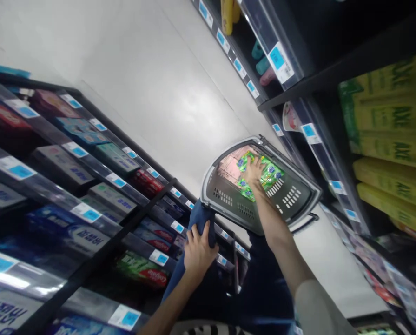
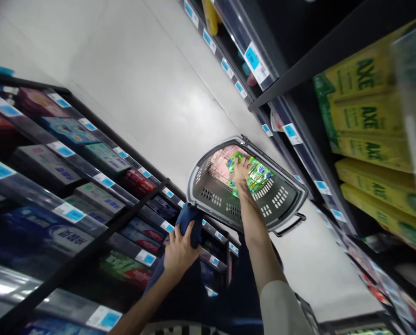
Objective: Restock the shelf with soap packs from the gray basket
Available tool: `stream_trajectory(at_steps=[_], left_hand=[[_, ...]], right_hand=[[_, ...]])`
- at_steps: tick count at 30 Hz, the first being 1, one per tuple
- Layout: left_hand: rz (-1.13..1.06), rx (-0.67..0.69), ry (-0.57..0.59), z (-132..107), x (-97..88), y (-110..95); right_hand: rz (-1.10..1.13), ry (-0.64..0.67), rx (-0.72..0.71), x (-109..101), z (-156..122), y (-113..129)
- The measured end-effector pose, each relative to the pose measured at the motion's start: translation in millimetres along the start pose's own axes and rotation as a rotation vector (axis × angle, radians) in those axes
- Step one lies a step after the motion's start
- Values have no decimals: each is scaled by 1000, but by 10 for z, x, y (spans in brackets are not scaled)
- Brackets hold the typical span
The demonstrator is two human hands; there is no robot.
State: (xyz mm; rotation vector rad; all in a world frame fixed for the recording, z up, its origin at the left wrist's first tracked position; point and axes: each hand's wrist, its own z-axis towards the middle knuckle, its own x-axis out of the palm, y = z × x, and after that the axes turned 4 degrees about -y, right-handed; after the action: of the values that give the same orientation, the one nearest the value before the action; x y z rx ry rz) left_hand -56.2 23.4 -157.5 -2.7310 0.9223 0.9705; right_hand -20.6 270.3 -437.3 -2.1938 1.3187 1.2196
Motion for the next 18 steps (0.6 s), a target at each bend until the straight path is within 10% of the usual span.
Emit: stream_trajectory(at_steps=[5,9,18], left_hand=[[34,10,47,-169,127,-19],[17,6,180,-341,54,-8],[-309,323,316,-1014,-836,270]], right_hand=[[410,-28,225,-706,-941,62],[983,192,500,-1484,-1850,17],[1713,555,514,-3301,-3569,135]])
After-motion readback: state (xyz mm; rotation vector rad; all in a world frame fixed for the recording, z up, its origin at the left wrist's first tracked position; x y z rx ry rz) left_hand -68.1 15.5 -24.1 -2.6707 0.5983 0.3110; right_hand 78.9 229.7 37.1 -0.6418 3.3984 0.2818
